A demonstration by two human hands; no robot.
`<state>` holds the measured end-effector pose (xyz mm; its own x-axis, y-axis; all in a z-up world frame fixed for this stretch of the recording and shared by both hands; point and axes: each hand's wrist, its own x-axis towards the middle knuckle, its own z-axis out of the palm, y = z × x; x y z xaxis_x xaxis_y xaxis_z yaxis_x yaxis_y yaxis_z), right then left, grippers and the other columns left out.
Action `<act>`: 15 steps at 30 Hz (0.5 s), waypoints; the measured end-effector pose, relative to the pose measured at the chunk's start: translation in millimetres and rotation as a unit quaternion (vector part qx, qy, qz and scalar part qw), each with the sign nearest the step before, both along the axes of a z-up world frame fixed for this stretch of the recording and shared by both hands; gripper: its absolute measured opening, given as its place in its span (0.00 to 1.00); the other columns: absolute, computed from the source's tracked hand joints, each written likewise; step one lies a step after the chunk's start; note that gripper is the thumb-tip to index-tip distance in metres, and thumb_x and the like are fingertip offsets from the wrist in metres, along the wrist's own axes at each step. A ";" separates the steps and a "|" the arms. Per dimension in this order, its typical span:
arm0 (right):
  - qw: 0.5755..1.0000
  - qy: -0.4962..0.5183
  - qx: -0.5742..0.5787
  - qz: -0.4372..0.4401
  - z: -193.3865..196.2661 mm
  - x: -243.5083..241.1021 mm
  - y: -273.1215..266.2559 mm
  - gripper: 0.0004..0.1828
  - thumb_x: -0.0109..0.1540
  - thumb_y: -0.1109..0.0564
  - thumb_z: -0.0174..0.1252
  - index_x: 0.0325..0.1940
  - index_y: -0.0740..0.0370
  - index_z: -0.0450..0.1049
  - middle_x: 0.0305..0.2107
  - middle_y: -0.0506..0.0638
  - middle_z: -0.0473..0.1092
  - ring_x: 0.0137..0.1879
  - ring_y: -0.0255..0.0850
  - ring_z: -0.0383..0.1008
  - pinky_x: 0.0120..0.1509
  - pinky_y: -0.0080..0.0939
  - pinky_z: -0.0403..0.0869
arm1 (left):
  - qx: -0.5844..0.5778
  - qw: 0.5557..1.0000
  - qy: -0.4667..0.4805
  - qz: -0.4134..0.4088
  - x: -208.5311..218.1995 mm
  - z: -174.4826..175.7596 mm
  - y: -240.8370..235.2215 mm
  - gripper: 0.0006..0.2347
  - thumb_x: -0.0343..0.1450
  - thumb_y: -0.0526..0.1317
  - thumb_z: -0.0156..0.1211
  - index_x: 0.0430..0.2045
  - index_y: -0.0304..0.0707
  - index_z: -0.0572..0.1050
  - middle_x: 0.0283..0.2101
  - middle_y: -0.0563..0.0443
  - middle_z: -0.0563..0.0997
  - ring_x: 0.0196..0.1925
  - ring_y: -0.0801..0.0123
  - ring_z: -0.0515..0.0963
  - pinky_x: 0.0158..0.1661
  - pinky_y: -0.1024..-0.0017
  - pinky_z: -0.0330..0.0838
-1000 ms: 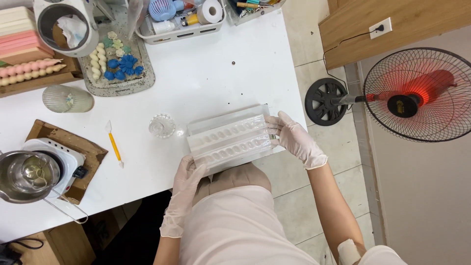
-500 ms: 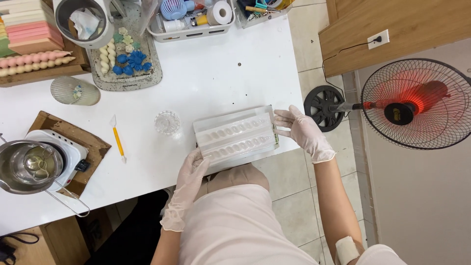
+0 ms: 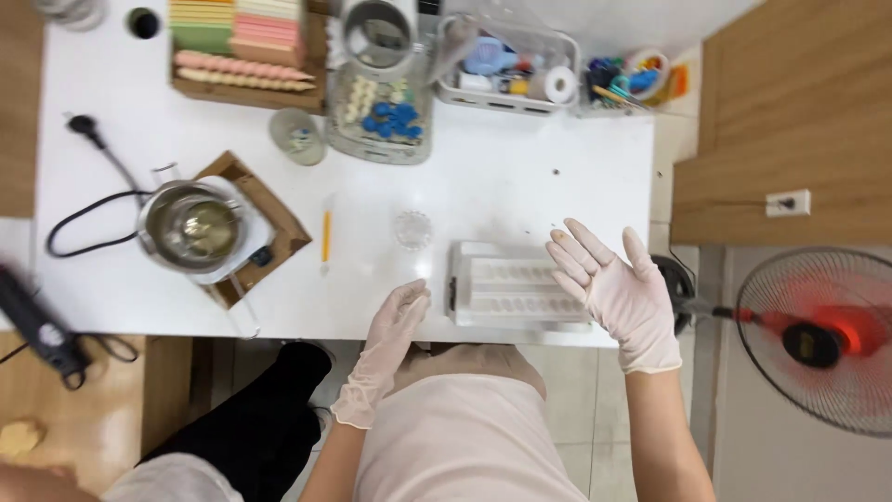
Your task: Inserting a silicone mold into a metal holder and pouring wax into it.
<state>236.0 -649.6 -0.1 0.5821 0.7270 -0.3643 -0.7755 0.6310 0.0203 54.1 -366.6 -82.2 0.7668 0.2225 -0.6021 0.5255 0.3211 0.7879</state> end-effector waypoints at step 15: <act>0.987 0.044 0.100 0.121 14.9 -34.6 187.5 0.39 0.74 0.43 0.44 0.80 0.74 0.48 0.73 0.73 0.52 0.79 0.63 0.51 0.80 0.69 0.52 | -0.034 0.990 0.007 0.136 -116.3 5.3 114.4 0.16 0.76 0.47 0.53 0.49 0.35 0.77 0.43 0.52 0.81 0.42 0.75 0.79 0.46 0.75 0.72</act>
